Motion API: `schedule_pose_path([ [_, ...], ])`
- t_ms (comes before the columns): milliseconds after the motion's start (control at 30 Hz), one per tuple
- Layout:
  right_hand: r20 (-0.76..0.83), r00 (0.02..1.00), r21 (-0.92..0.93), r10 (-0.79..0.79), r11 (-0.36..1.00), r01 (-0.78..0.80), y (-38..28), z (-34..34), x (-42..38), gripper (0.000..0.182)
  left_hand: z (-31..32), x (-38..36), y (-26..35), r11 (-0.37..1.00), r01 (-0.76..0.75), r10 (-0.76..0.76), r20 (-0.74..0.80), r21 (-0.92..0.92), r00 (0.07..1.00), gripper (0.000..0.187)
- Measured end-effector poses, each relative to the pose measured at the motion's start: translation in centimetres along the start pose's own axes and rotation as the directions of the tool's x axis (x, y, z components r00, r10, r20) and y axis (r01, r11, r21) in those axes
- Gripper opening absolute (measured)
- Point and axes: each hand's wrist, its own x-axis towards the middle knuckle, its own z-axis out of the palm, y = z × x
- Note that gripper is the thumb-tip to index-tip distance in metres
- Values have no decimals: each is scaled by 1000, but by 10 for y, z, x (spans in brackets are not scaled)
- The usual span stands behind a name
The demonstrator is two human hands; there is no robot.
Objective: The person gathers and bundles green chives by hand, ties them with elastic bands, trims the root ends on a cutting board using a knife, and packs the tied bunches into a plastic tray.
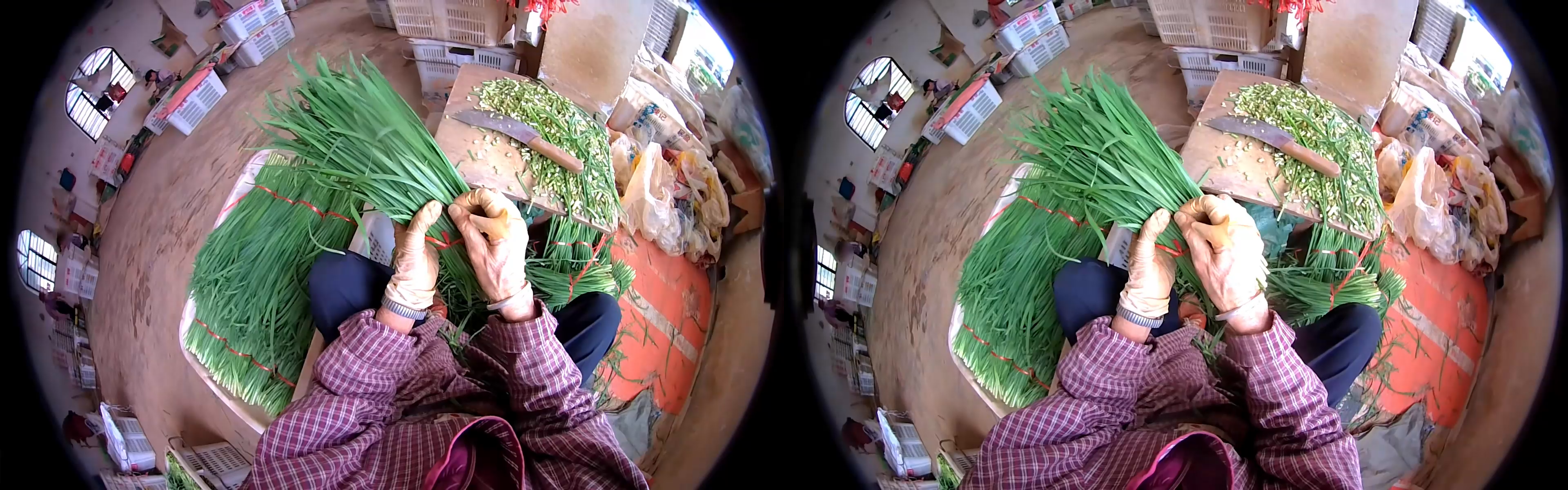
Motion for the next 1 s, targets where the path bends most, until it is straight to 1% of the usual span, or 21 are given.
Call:
schedule_pose_path([
  [33, -28, 999, 59, 21, 998, -20, -1, 0, -1, 7, 5, -2, 4, 999, 10, -10, 15, 33, 1000, 46],
  [67, -53, 998, 118, 44, 992, -38, -1, -1, -2, 8, 5, -1, 3, 999, 9, -10, 15, 31, 1000, 46],
  [133, -73, 997, 120, 18, 993, -9, -3, -1, -2, 8, 6, 1, 2, 995, 51, -47, 54, -85, 997, 51],
  [200, -85, 995, 25, -50, 998, 52, -6, 0, -5, 8, 6, 1, 1, 995, 46, -41, 56, -90, 998, 52],
  [267, -34, 999, 104, -20, 994, 24, -7, 2, -12, 9, -3, 5, -6, 981, 146, -142, 38, -130, 989, 51],
  [333, 85, 993, 217, -76, 975, 56, -12, -3, -17, 7, -7, 6, -6, 977, 158, -159, 3, -143, 987, 51],
  [367, 191, 974, 226, -120, 971, 75, -18, -9, -19, 5, -7, 3, -3, 971, 188, -188, 15, -150, 982, 50],
  [400, 316, 930, 419, -186, 907, 39, -15, -10, -25, 6, -7, 1, 1, 963, 220, -218, 29, -156, 976, 50],
  [467, 550, 773, 563, -315, 824, -64, -25, -25, -29, 10, 2, -3, 14, 946, 280, -273, 64, -164, 960, 49],
  [500, 524, 774, 615, -355, 787, -56, -19, -30, -26, 14, 6, -4, 19, 936, 311, -301, 83, -166, 950, 49],
  [533, 507, 838, 580, -203, 799, -158, -24, -46, -13, 19, -8, 0, 6, 963, 256, -253, 41, -84, 967, 47],
  [567, 429, 902, 424, -60, 895, -142, -21, -54, -1, 25, -10, 3, 3, 979, 204, -204, -2, 2, 979, 45],
  [600, 313, 947, 250, 67, 957, -150, -17, -60, 9, 31, -10, 0, -2, 991, 129, -131, 43, 32, 990, 40],
  [667, 59, 995, 35, 78, 996, -80, 7, -47, 13, 48, 4, -3, 3, 992, 97, -105, 104, 80, 989, 42],
  [700, 48, 996, 82, 75, 994, -79, 16, -41, 16, 57, 13, -6, 8, 990, 18, -42, 170, 137, 985, 46],
  [733, -49, 998, 156, 43, 987, -35, 18, -35, 16, 52, 15, -8, 9, 991, 64, -85, 181, 121, 980, 50],
  [800, -141, 989, 77, 38, 997, -27, -4, -45, 26, 42, 16, -10, 8, 984, 110, -134, 176, 144, 975, 50],
  [833, -227, 974, 91, 21, 996, -1, -6, -45, 25, 28, 17, -12, 6, 983, 115, -139, 173, 146, 975, 50],
  [867, -237, 970, 73, 51, 997, -34, -17, -52, 23, 14, 16, -14, 5, 981, 97, -126, 171, 167, 977, 51],
  [933, -190, 977, 8, -92, 995, 96, -7, -52, 11, 8, 18, -17, 4, 978, 89, -122, 170, 189, 978, 52],
  [1000, -110, 987, -11, -117, 993, 116, -10, -48, 4, 7, 26, -21, 5, 980, 122, -151, 184, 159, 971, 53],
])
